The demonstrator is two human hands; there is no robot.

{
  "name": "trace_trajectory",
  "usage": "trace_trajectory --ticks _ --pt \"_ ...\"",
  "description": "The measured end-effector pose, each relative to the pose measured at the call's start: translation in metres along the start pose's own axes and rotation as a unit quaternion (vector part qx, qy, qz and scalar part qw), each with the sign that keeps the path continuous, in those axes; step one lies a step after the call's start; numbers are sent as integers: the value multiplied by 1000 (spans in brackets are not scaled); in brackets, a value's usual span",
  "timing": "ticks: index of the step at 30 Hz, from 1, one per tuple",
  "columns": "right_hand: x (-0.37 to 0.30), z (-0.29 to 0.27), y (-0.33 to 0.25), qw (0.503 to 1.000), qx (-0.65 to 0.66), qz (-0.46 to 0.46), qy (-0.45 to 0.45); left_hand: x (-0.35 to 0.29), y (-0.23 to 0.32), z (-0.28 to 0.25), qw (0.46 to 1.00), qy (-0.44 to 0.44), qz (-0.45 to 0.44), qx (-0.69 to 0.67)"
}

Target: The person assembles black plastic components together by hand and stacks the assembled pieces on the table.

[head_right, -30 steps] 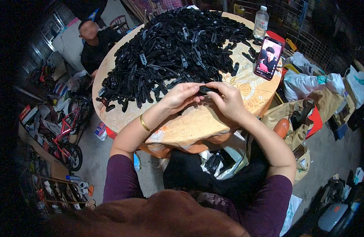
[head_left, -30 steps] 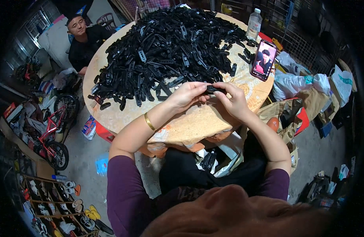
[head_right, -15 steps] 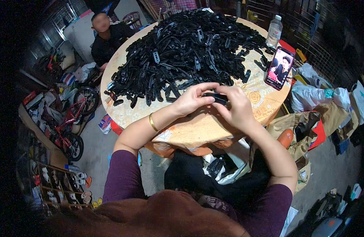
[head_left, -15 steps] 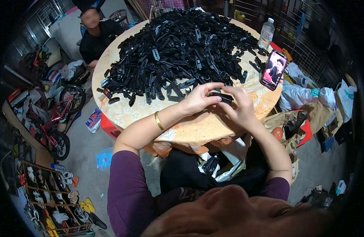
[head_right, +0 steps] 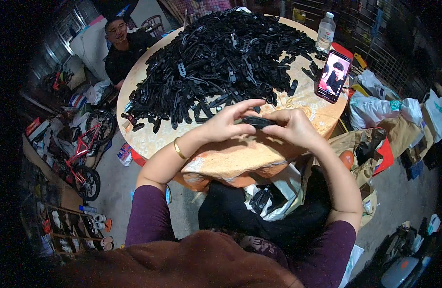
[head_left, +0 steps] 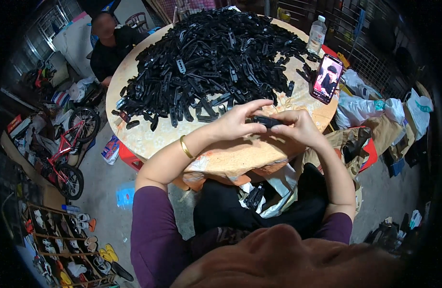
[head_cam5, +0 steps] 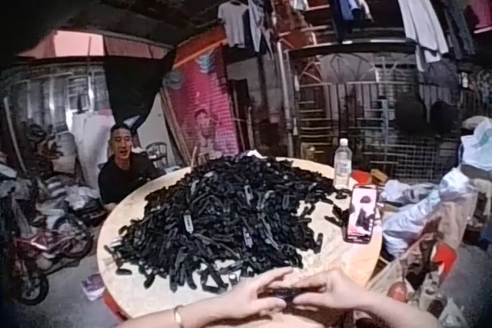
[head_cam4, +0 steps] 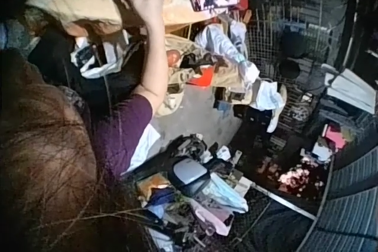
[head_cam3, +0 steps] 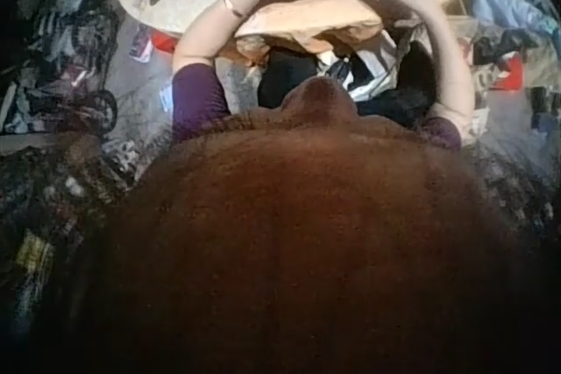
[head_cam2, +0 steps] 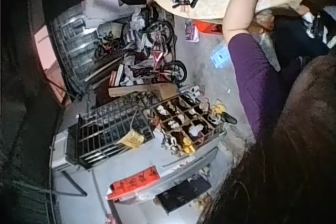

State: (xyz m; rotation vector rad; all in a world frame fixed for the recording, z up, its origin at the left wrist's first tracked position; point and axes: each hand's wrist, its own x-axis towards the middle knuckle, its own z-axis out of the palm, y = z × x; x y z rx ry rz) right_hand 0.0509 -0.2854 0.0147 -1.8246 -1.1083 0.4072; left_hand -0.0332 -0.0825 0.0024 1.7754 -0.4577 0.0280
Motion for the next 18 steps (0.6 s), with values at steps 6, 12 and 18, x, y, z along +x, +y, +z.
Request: trace_trajectory --ticks 6,12,18 --pt "-12 -18 1 930 -97 -19 -353 3 -13 -75 775 227 58 586" --pt "-4 -5 -1 965 -97 -19 -243 -3 -38 -94 682 247 -65 686" --pt "35 22 41 941 -246 -184 143 0 -39 -96 666 225 -72 707"
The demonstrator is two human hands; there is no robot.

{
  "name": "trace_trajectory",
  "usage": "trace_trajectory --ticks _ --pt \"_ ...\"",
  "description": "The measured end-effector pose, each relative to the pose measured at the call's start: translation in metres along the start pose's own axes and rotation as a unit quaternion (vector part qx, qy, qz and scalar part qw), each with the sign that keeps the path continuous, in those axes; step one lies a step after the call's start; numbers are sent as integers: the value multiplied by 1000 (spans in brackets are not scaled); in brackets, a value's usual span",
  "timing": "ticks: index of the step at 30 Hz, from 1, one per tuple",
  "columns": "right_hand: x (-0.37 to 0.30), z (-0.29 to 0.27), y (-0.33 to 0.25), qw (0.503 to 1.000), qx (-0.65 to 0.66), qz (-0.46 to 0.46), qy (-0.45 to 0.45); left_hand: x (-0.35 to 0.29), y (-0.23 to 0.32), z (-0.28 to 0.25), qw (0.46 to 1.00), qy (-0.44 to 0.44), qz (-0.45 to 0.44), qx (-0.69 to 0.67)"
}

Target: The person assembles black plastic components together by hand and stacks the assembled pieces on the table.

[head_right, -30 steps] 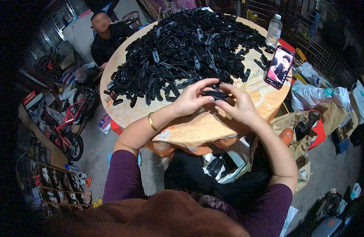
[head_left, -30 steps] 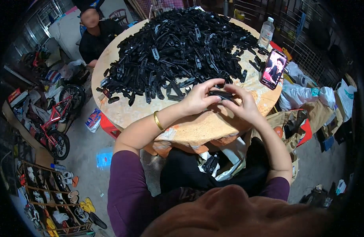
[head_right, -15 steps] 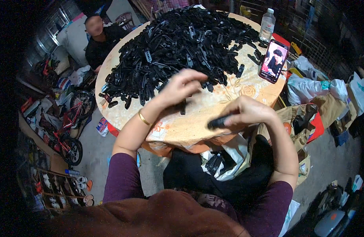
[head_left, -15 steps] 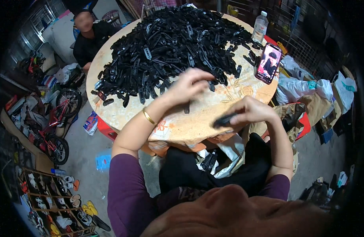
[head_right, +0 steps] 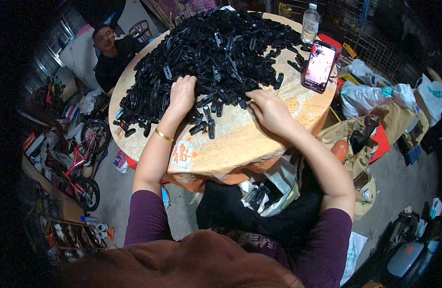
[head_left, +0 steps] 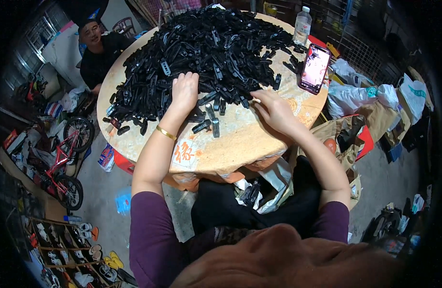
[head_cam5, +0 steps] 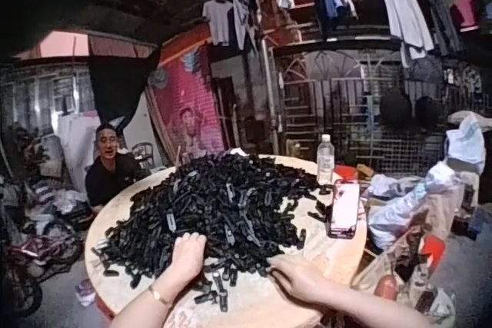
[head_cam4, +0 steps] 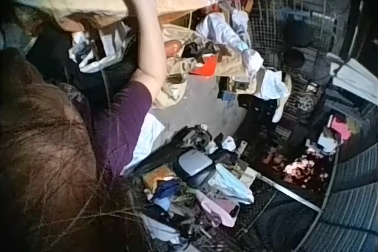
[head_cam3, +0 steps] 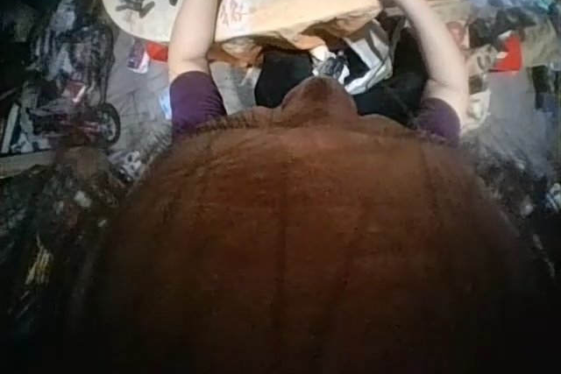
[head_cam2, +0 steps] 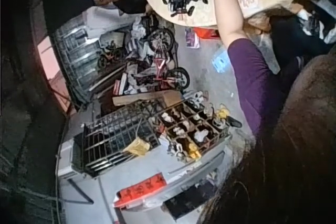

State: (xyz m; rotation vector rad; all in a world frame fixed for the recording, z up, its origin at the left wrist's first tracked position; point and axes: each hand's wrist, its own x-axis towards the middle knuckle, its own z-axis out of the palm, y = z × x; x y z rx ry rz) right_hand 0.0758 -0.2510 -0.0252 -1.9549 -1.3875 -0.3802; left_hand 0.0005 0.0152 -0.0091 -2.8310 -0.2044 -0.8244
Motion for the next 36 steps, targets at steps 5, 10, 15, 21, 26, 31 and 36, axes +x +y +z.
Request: trace_trajectory --ticks 5,10,15,21,26,31,36 --pt "19 22 12 994 -83 -52 38 1 1 -6 992 -19 79 -92" --pt "23 22 17 997 -76 -17 23 3 9 -12 985 15 73 -153" --pt "15 19 16 998 -52 -28 22 5 28 -21 887 83 -114 -439" --pt "2 4 -1 995 55 11 81 -7 55 -31 647 -162 -239 -705" --pt "-5 -6 -9 982 115 67 136 -18 73 -29 532 -254 -264 -764" --pt "-4 -2 -17 977 156 31 140 -18 73 -30 447 -293 -262 -804" --pt "-4 1 -16 988 80 -28 129 -18 74 -32 375 -294 -262 -839"
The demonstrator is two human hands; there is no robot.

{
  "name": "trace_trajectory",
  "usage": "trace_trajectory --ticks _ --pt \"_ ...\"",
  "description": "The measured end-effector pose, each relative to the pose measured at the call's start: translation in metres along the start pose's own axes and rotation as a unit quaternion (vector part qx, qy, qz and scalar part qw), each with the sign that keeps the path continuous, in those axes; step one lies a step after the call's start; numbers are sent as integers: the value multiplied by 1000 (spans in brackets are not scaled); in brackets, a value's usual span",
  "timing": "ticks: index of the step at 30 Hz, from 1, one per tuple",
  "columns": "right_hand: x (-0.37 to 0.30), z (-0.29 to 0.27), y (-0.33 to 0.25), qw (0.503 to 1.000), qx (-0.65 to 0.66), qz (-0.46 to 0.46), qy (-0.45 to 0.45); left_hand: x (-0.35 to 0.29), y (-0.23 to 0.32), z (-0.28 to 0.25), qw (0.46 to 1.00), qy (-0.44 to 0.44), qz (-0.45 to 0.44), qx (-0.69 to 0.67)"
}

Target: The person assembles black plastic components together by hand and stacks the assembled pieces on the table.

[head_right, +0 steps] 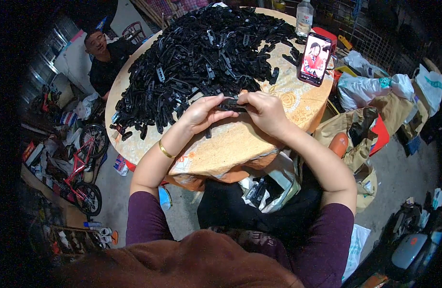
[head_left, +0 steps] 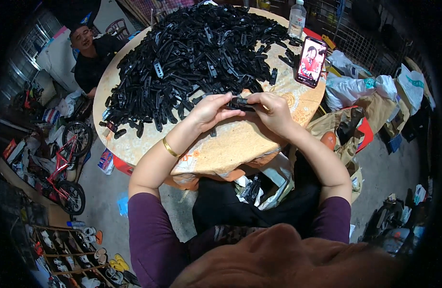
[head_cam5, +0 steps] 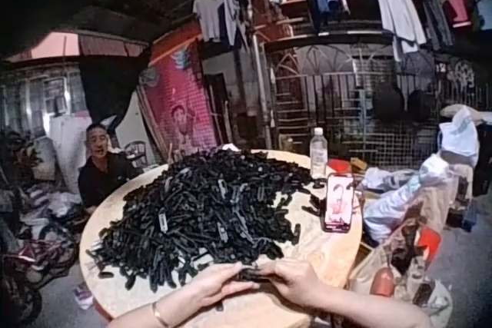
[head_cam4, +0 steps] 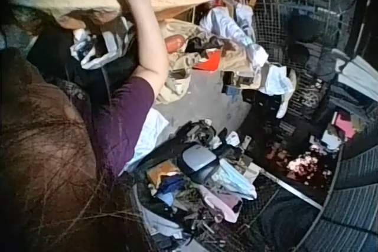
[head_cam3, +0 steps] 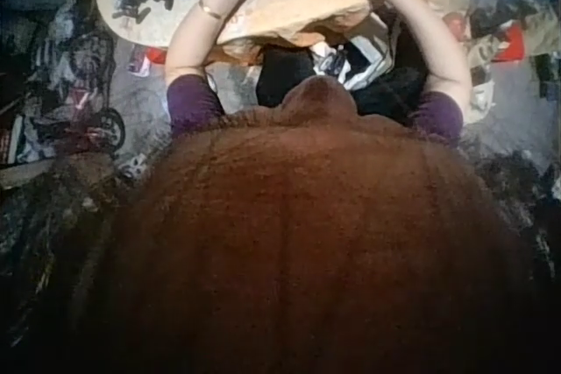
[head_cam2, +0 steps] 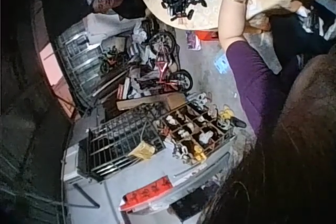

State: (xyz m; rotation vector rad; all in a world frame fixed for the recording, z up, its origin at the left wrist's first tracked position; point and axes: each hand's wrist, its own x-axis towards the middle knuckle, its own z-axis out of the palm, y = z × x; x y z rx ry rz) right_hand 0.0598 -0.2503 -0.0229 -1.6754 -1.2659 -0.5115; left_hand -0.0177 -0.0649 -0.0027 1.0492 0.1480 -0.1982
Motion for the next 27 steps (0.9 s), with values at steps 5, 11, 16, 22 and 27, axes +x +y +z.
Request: trace_trajectory --ticks 5,11,16,22,27 --pt "-2 2 3 998 -6 -56 -23 -1 -6 -1 997 -3 11 77" --pt "5 -10 -3 993 29 -60 -93 -4 -4 1 989 -4 42 141" --pt "4 -13 -4 968 174 113 -143 -11 0 11 965 12 123 233" --pt "-2 -17 -1 955 134 162 -208 -13 -9 15 902 -2 189 387" --pt "-3 -20 -16 975 86 125 -163 -19 -8 21 853 13 242 462"
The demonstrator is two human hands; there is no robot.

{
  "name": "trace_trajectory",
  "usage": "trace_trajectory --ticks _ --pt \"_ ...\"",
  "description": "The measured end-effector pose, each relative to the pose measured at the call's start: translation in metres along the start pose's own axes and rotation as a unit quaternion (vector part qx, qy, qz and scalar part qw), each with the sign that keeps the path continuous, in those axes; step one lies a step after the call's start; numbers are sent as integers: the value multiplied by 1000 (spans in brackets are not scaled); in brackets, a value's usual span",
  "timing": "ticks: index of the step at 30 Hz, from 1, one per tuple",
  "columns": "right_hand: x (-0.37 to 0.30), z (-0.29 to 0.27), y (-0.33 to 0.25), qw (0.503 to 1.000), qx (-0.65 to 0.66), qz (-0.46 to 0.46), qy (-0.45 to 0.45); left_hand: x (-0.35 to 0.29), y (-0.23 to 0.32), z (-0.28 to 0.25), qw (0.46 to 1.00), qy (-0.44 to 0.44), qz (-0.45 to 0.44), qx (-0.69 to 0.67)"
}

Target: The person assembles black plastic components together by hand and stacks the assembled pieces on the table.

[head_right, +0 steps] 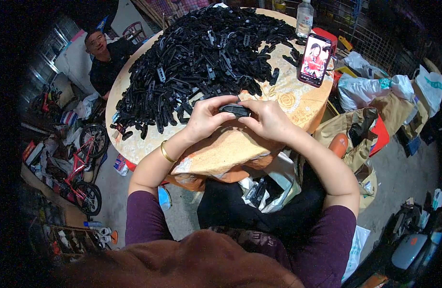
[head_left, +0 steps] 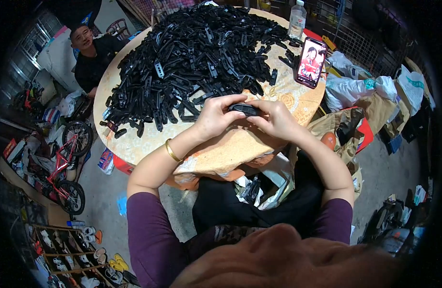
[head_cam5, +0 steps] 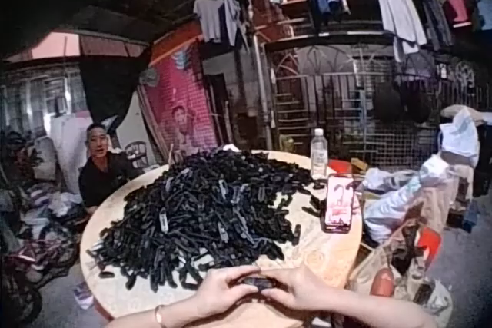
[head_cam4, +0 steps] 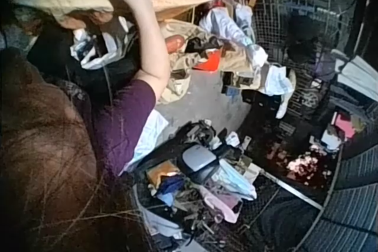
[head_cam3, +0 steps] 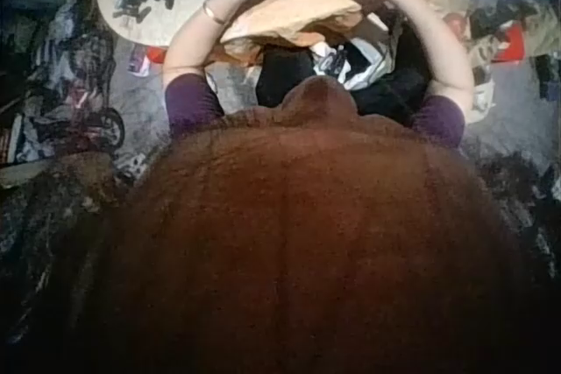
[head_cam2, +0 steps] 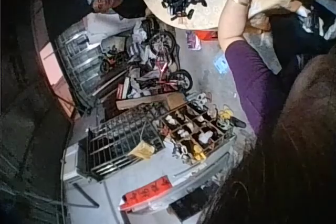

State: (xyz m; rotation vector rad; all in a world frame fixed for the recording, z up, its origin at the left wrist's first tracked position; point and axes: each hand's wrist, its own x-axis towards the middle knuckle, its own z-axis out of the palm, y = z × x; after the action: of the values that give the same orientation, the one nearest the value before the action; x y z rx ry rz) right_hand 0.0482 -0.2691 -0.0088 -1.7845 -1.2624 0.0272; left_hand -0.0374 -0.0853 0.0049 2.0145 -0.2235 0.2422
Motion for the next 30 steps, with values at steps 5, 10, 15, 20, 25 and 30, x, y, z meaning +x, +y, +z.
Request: trace_trajectory --ticks 5,10,15,20,25,30 --pt "-1 -25 -7 988 30 53 -145 4 0 -8 968 -106 -24 -227" --pt "-9 -37 -14 888 38 44 -456 26 -29 -55 953 89 70 280" --pt "-7 -25 -15 890 20 38 -453 27 -51 -63 899 59 119 418" --pt "10 -14 9 989 -130 15 -64 23 -55 -63 900 35 94 424" --pt "25 -9 52 980 -170 9 105 18 -28 -54 904 38 25 425" --pt "45 10 57 942 -301 -92 116 18 -37 -55 898 30 30 438"
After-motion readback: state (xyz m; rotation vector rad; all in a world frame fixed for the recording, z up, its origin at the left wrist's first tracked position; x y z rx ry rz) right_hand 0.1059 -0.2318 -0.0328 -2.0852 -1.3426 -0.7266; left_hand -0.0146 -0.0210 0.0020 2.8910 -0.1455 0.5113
